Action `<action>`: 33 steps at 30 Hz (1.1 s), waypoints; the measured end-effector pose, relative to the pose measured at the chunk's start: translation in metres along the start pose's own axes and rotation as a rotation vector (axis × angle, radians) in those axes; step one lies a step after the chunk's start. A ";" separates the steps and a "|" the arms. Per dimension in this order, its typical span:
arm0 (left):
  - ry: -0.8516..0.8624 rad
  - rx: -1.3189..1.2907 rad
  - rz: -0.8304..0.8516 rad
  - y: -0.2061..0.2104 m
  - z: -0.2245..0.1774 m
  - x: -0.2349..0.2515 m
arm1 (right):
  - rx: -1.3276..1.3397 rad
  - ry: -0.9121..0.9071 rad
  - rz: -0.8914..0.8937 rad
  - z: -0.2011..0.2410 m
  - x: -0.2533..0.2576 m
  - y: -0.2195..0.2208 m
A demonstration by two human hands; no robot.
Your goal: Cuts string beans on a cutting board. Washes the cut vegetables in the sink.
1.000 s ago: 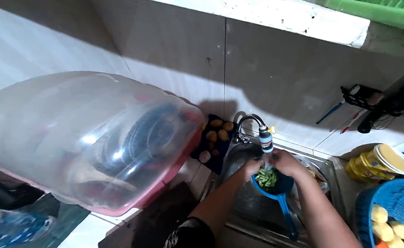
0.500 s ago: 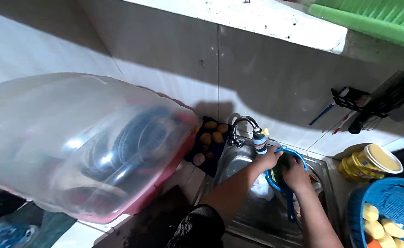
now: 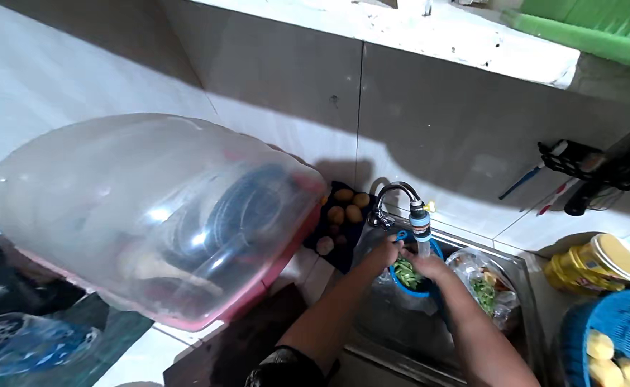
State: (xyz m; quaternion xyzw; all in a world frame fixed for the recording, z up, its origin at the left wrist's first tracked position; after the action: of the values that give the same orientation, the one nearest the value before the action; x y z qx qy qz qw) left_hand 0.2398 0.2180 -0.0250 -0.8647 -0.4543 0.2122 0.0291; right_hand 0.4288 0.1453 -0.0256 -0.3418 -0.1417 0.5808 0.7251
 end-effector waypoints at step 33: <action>0.002 0.202 -0.089 -0.044 0.057 -0.062 | 0.149 0.026 0.072 0.067 0.117 0.029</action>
State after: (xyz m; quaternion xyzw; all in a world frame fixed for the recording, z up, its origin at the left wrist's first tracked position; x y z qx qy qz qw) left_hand 0.1523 0.1863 -0.0452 -0.8366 -0.4684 0.2546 0.1261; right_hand 0.4001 0.2799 -0.0185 -0.2993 -0.0763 0.6110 0.7289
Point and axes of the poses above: each hand's wrist, its own x-axis towards the middle knuckle, its own y-axis out of the palm, z = x × y, the point moved 6 cm from there along x, towards the middle knuckle, and after that the axes turned 3 degrees about x, right-handed, at the moved point
